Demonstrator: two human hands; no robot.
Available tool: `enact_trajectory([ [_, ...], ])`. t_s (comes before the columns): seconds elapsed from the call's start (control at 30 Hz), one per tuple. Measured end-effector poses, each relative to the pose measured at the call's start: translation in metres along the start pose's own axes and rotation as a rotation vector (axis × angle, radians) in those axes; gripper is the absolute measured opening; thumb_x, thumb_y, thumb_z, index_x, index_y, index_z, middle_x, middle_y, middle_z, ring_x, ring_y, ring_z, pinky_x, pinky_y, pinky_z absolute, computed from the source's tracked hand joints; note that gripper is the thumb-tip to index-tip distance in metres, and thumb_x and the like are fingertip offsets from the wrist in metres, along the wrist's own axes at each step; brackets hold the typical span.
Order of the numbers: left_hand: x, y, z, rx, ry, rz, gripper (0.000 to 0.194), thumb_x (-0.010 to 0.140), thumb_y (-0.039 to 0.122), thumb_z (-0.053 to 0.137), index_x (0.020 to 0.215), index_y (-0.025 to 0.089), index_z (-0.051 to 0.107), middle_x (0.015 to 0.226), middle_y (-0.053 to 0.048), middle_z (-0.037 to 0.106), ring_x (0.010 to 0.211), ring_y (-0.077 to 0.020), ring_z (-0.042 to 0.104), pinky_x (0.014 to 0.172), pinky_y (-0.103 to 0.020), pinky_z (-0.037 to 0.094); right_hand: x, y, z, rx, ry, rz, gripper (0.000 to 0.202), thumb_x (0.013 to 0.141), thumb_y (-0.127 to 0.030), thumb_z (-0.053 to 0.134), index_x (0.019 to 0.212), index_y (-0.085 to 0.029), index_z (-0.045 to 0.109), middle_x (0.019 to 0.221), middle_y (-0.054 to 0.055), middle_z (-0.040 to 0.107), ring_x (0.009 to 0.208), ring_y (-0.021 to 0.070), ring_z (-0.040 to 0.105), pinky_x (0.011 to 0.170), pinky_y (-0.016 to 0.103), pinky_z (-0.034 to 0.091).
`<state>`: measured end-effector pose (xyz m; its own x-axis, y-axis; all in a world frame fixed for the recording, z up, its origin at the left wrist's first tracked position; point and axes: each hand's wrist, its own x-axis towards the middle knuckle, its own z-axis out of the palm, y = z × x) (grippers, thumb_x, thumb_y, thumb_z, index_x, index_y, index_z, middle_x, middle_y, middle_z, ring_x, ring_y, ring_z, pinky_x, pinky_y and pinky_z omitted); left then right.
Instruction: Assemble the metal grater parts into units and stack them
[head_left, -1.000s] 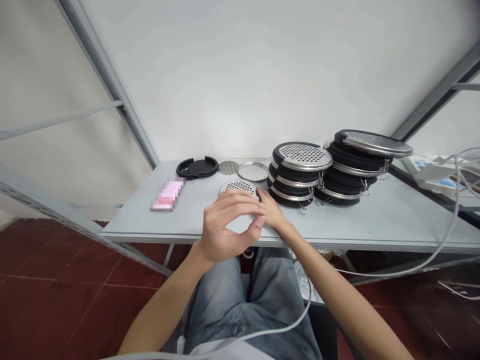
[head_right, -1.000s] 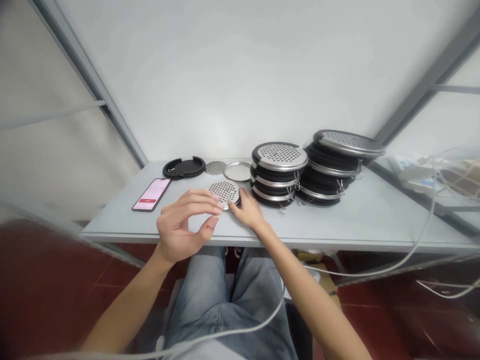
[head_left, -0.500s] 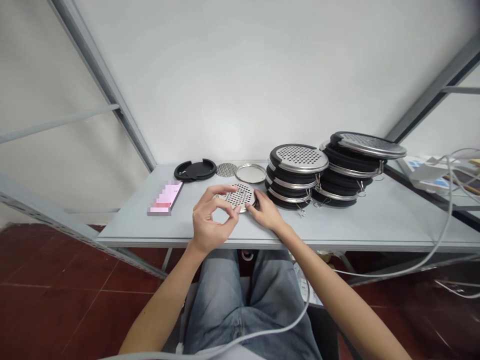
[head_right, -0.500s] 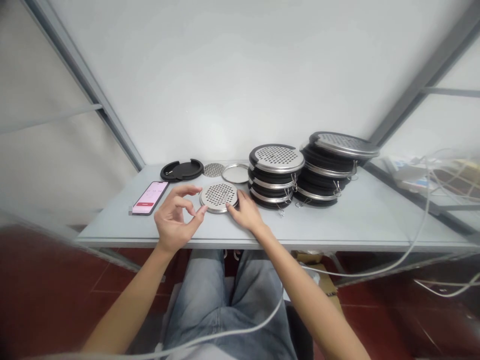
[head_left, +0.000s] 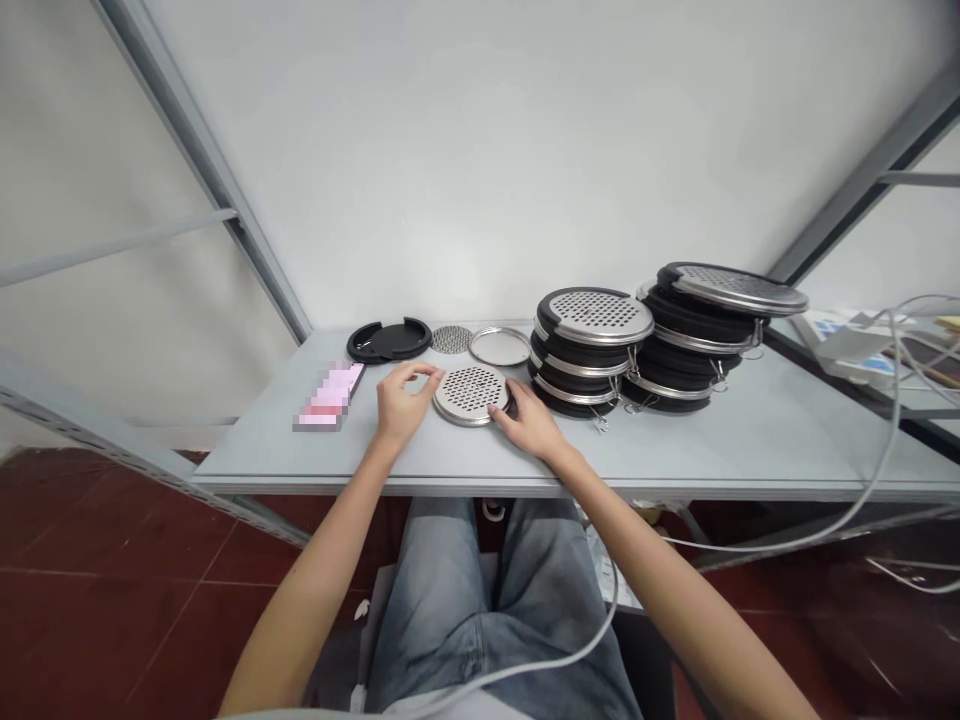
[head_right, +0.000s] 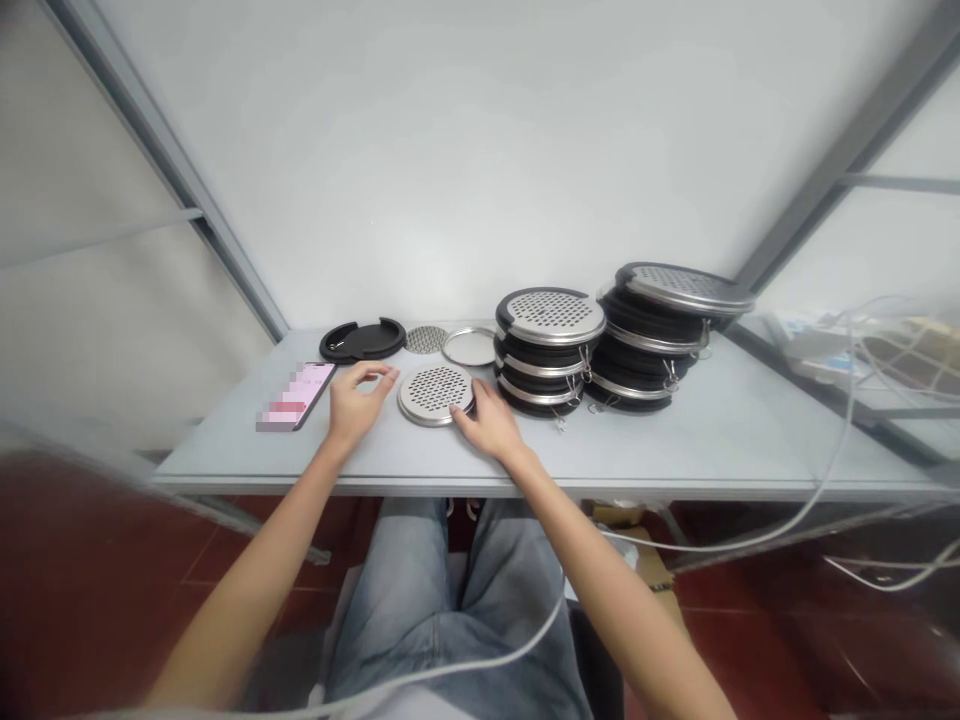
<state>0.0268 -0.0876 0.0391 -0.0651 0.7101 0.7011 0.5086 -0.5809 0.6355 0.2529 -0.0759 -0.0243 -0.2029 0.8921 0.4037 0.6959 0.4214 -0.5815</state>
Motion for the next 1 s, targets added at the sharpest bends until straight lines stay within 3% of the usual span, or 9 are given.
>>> enact_trajectory([
  [0.07,0.003,-0.031,0.005,0.077,-0.120,-0.106,0.026,0.090,0.039,0.057,0.096,0.017,0.069,0.101,-0.010,0.073,0.095,-0.0230,0.068,0.081,-0.038,0.055,0.000,0.001,0.000,0.004,0.018,0.004,0.056,0.088,-0.047,0.053,0.133,-0.014,0.048,0.135,0.018,0.054,0.124,0.0311,0.052,0.104,0.045,0.042],
  [0.13,0.002,-0.051,0.010,0.169,-0.281,-0.129,0.042,0.088,0.044,0.059,0.120,0.017,0.063,0.123,-0.013,0.066,0.113,-0.0264,0.063,0.096,-0.043,0.050,0.001,0.001,0.001,0.004,0.028,-0.010,0.059,0.088,-0.045,0.053,0.137,-0.013,0.045,0.140,0.018,0.050,0.129,0.0307,0.048,0.108,0.045,0.039],
  [0.23,-0.004,-0.060,0.013,0.279,-0.524,-0.076,0.076,0.077,0.055,0.069,0.139,0.016,0.048,0.143,-0.017,0.051,0.133,-0.0331,0.047,0.112,-0.049,0.036,0.001,0.001,0.001,-0.002,0.003,-0.040,0.055,0.090,-0.043,0.050,0.136,-0.014,0.048,0.141,0.017,0.051,0.131,0.0302,0.047,0.110,0.046,0.037],
  [0.3,-0.008,-0.060,0.014,0.317,-0.613,-0.034,0.089,0.072,0.061,0.071,0.143,0.015,0.043,0.148,-0.018,0.045,0.139,-0.0352,0.039,0.115,-0.050,0.031,0.001,0.001,0.001,-0.003,-0.004,-0.044,0.053,0.090,-0.043,0.049,0.135,-0.014,0.050,0.139,0.016,0.053,0.129,0.0303,0.049,0.109,0.046,0.038],
  [0.57,-0.010,-0.059,0.013,0.389,-0.682,-0.009,0.099,0.072,0.073,0.064,0.147,0.014,0.038,0.154,-0.019,0.036,0.142,-0.0352,0.034,0.117,-0.050,0.026,0.001,0.001,0.002,-0.030,-0.011,-0.066,0.056,0.092,-0.043,0.047,0.138,-0.012,0.048,0.140,0.018,0.052,0.131,0.0306,0.048,0.110,0.046,0.038],
  [0.73,-0.010,-0.058,0.012,0.414,-0.722,-0.015,0.110,0.065,0.074,0.069,0.149,0.014,0.033,0.156,-0.020,0.031,0.144,-0.0372,0.029,0.118,-0.050,0.023,0.000,-0.003,0.002,-0.097,-0.028,-0.054,0.057,0.093,-0.042,0.044,0.139,-0.008,0.046,0.142,0.021,0.049,0.133,0.0318,0.046,0.111,0.046,0.037],
  [1.0,-0.013,-0.065,0.013,0.368,-0.667,-0.024,0.097,0.074,0.069,0.066,0.150,0.017,0.034,0.159,-0.014,0.027,0.147,-0.0296,0.025,0.121,-0.042,0.022,-0.001,-0.010,-0.003,-0.145,-0.094,0.016,0.061,0.095,-0.046,0.042,0.144,-0.010,0.041,0.150,0.020,0.039,0.137,0.0310,0.040,0.112,0.044,0.034],
])
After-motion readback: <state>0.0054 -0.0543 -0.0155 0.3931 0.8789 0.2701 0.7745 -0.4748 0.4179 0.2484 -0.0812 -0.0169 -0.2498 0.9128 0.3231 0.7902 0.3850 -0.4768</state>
